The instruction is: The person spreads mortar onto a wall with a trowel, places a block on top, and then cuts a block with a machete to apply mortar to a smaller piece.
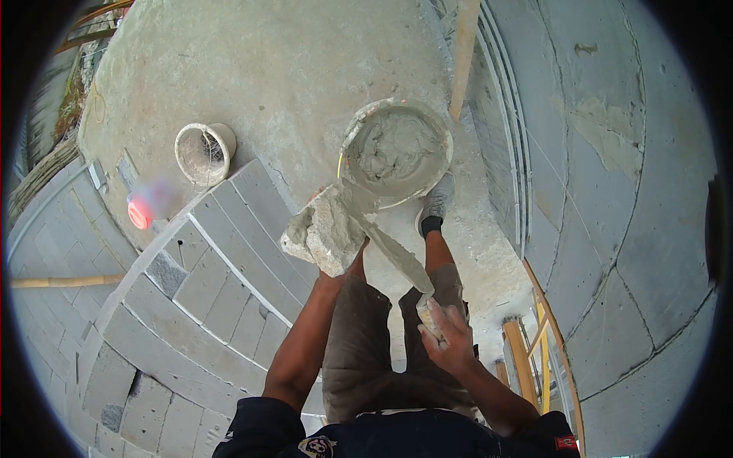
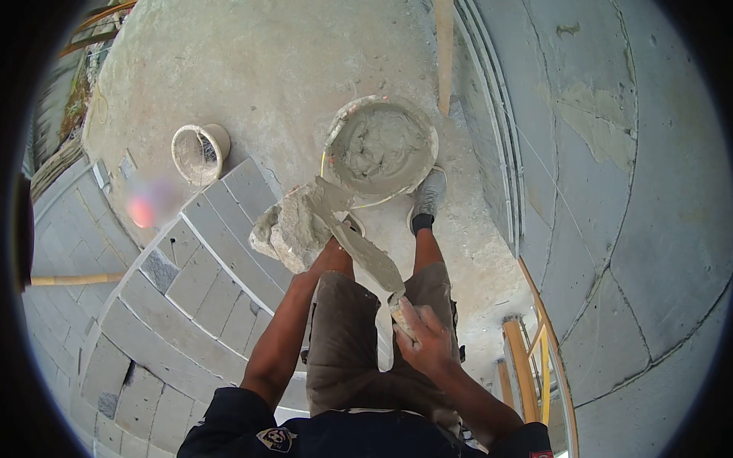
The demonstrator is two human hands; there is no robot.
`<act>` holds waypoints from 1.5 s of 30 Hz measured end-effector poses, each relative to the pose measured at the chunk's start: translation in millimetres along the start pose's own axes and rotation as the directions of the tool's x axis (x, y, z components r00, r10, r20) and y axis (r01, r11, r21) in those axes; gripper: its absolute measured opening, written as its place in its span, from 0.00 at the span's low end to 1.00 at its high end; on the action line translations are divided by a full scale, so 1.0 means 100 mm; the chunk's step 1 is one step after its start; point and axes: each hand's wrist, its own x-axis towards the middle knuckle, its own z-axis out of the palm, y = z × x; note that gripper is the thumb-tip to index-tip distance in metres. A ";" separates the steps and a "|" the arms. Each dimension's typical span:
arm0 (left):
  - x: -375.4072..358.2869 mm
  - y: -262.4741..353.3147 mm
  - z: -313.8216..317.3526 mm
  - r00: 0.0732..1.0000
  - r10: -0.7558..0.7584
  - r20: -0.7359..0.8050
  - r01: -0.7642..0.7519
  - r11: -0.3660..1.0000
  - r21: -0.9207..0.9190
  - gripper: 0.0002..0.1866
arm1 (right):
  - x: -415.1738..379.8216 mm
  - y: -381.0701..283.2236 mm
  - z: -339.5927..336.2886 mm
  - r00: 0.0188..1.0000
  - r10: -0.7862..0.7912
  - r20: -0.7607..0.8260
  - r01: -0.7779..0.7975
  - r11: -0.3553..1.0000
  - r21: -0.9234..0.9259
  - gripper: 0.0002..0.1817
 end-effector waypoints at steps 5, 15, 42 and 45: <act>0.01 0.02 -0.17 0.995 0.050 0.086 -0.070 0.968 0.240 0.58 | 0.06 0.14 -0.12 0.997 0.066 -0.038 -0.066 0.998 0.004 0.32; -0.04 0.34 -0.19 0.927 -0.225 0.299 0.298 0.928 -0.226 0.60 | 1.11 0.54 -0.18 0.987 -0.028 0.160 0.004 0.988 0.152 0.34; 0.02 -0.06 -0.17 0.993 0.020 0.115 0.030 0.908 -0.418 0.56 | 0.38 -0.13 -0.64 0.969 -0.018 0.248 -0.116 0.851 0.512 0.33; 0.02 0.16 -0.15 0.998 -0.013 0.068 0.027 0.979 -0.200 0.56 | 0.57 -0.05 -0.56 0.973 0.050 0.224 -0.160 0.846 0.509 0.34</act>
